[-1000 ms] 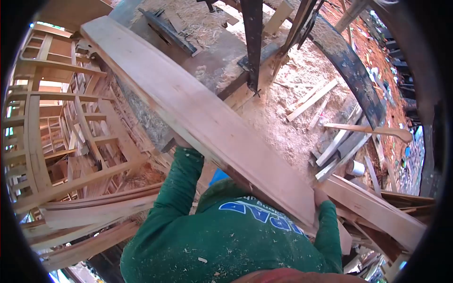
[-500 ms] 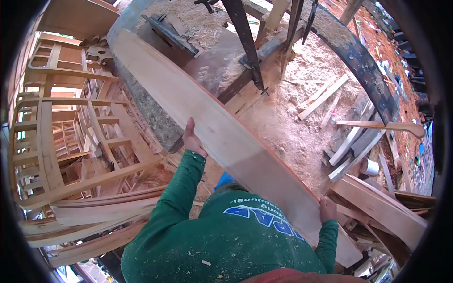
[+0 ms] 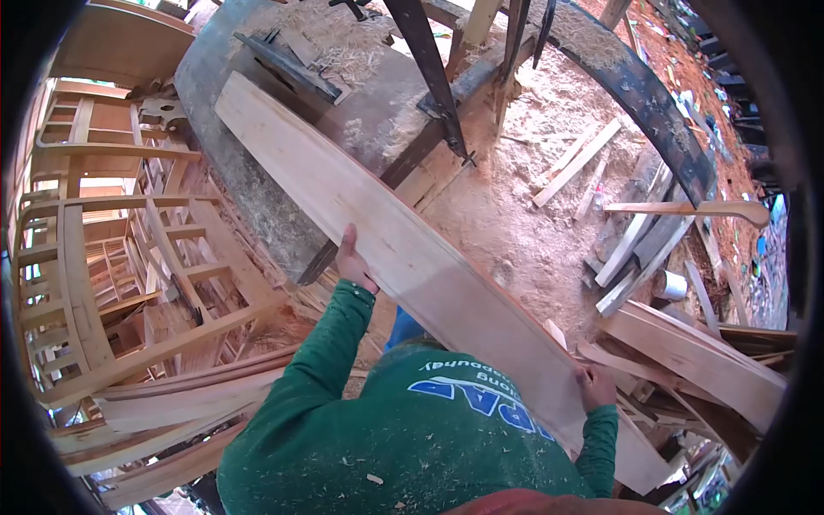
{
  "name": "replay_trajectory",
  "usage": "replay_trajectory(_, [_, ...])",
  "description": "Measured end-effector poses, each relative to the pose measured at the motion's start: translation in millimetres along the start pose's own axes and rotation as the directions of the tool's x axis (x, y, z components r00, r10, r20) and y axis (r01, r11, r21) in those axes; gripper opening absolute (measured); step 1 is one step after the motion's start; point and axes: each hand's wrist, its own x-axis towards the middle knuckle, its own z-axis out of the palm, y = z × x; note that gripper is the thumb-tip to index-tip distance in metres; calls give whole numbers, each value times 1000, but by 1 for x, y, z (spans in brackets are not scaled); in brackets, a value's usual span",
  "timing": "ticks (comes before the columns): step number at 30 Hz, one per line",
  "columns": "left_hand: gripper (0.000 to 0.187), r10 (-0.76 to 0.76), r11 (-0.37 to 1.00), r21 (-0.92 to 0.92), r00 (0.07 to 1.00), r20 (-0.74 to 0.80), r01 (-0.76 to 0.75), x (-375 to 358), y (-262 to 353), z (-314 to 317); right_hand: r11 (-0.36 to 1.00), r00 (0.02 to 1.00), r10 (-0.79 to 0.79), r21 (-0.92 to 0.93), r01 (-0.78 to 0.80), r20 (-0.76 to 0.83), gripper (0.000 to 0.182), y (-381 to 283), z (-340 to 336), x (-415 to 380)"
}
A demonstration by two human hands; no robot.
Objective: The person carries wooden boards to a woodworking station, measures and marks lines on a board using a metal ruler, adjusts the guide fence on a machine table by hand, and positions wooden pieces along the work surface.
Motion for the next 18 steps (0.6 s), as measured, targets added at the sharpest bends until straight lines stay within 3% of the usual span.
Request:
replay_trajectory(6, [64,-15,1000,-19,998,57,16,11,-6,-11,997,997,76,-17,-76,33,79,-5,-1,2])
replay_trajectory(9, [65,83,994,73,995,-55,-79,33,-15,-36,997,997,73,-14,-73,15,79,-7,-1,6])
replay_trajectory(12, [65,50,996,79,997,-59,-45,44,-17,-44,997,998,68,-35,-67,16,82,-7,-2,12])
replay_trajectory(15, [62,-65,998,-3,989,130,66,17,0,10,994,985,102,-61,-95,136,87,17,7,37])
replay_trajectory(18, [57,-77,991,103,997,-33,80,6,10,38,995,980,92,-56,-84,176,92,41,22,66])
